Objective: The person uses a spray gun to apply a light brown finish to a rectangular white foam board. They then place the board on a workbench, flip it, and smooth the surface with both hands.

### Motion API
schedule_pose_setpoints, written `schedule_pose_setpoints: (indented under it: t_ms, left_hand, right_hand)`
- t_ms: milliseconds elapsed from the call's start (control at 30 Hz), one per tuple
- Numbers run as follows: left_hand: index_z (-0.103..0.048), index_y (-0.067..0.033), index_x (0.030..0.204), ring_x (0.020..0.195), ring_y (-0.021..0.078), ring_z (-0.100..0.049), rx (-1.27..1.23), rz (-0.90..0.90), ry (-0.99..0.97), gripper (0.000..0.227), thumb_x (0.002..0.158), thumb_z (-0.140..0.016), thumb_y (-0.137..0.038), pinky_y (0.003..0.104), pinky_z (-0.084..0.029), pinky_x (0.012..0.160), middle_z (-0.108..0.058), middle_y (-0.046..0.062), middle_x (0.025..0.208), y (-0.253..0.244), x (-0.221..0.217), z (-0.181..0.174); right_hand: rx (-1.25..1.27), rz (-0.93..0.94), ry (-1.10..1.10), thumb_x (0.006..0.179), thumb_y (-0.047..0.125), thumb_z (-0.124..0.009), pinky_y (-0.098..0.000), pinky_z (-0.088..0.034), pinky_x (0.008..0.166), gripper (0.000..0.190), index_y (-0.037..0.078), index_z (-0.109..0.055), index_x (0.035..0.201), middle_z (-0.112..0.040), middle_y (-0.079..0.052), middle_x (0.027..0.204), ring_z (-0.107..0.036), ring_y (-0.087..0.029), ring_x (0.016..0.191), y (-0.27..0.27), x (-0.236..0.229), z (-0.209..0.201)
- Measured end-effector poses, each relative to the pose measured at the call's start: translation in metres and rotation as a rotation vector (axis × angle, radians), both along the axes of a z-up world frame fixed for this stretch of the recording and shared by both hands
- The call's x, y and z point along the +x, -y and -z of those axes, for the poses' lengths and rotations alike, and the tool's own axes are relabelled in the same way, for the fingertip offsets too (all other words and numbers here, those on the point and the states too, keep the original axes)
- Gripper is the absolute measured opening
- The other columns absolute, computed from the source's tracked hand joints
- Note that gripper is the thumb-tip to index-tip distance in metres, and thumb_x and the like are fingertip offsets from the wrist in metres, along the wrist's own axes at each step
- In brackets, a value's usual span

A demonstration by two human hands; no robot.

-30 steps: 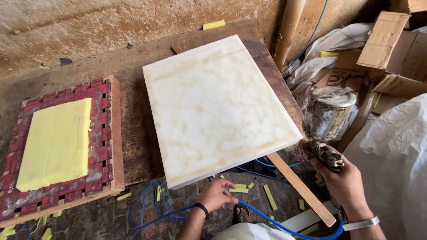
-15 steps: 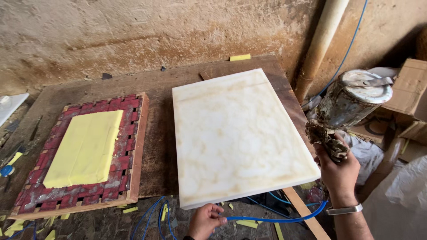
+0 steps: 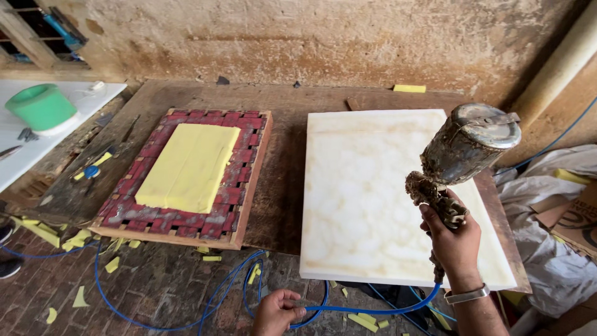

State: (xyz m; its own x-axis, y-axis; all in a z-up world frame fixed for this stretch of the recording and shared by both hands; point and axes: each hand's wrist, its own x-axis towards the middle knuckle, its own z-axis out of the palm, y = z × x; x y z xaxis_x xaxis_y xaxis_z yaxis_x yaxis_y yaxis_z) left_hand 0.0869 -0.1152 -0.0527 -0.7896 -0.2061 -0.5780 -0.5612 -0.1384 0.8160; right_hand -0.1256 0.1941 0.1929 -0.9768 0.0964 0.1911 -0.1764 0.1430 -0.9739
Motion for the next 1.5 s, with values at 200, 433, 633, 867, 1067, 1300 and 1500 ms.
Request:
schedule_pose_setpoints:
  t_ms: [200, 433, 633, 867, 1067, 1300, 1500]
  left_hand:
    - [-0.069, -0.0017, 0.115, 0.054, 0.0101, -0.061, 0.027, -0.008, -0.018, 0.041, 0.078, -0.087, -0.002, 0.026, -0.045, 0.046, -0.077, 0.008, 0.079, 0.032, 0.037, -0.032]
    - [-0.066, -0.0017, 0.127, 0.059, 0.0085, -0.064, 0.106, 0.1, 0.026, 0.051, 0.081, -0.086, -0.004, 0.025, -0.049, 0.05, -0.076, 0.006, 0.084, 0.099, 0.069, -0.067]
    - [-0.067, -0.0004, 0.123, 0.057, 0.0108, -0.063, 0.002, -0.045, -0.054, 0.053, 0.074, -0.087, 0.002, 0.027, -0.046, 0.047, -0.075, 0.007, 0.08, 0.181, 0.123, -0.069]
    - [-0.065, 0.0, 0.118, 0.063, 0.0105, -0.073, 0.05, -0.329, -0.062, 0.045, 0.077, -0.085, 0.002, 0.026, -0.047, 0.047, -0.077, 0.009, 0.081, 0.243, 0.186, -0.056]
    - [-0.067, 0.0005, 0.117, 0.058, 0.0109, -0.063, 0.141, -0.411, -0.208, 0.046, 0.075, -0.086, 0.004, 0.024, -0.045, 0.047, -0.076, 0.01, 0.084, 0.269, 0.207, -0.029]
    - [-0.068, -0.0029, 0.117, 0.066, 0.0108, -0.069, 0.017, -0.462, -0.048, 0.046, 0.075, -0.088, 0.0, 0.025, -0.05, 0.049, -0.075, 0.007, 0.086, 0.359, 0.224, -0.03]
    - [-0.069, -0.0014, 0.115, 0.069, 0.0121, -0.069, -0.087, -0.524, -0.109, 0.048, 0.071, -0.088, 0.0, 0.027, -0.053, 0.052, -0.075, 0.006, 0.088, 0.475, 0.219, -0.031]
  right_hand:
    - [0.158, -0.037, 0.15, 0.09, 0.014, -0.075, -0.0289, -0.057, 0.066, 0.058, 0.003, -0.06, 0.145, -0.074, -0.008, 0.099, -0.07, -0.015, 0.077, 0.037, 0.036, 0.009]
    - [0.228, -0.108, 0.472, 0.093, 0.018, -0.072, -0.0344, -0.054, 0.07, 0.043, -0.001, -0.067, 0.131, -0.078, -0.012, 0.104, -0.075, -0.02, 0.094, 0.092, 0.089, 0.024]
    - [0.102, -0.276, 0.309, 0.091, 0.013, -0.077, -0.0335, -0.054, 0.063, 0.045, -0.002, -0.068, 0.133, -0.072, -0.015, 0.093, -0.067, -0.021, 0.077, 0.198, 0.118, 0.021]
    - [0.104, -0.262, -0.01, 0.093, 0.013, -0.075, -0.026, -0.055, 0.067, 0.051, 0.0, -0.061, 0.14, -0.072, -0.005, 0.101, -0.067, -0.011, 0.077, 0.304, 0.133, -0.008]
    - [0.349, -0.299, -0.07, 0.095, 0.01, -0.078, -0.0292, -0.053, 0.073, 0.053, -0.003, -0.063, 0.144, -0.075, -0.01, 0.106, -0.065, -0.015, 0.082, 0.364, 0.126, -0.002]
    - [0.107, -0.533, 0.076, 0.098, 0.009, -0.069, -0.0288, -0.055, 0.078, 0.045, -0.004, -0.062, 0.14, -0.075, -0.011, 0.11, -0.072, -0.016, 0.092, 0.472, 0.108, 0.03]
    - [-0.036, -0.59, 0.207, 0.099, 0.006, -0.066, -0.0345, -0.061, 0.083, 0.032, -0.007, -0.063, 0.128, -0.073, -0.016, 0.111, -0.074, -0.022, 0.093, 0.595, 0.084, 0.048]
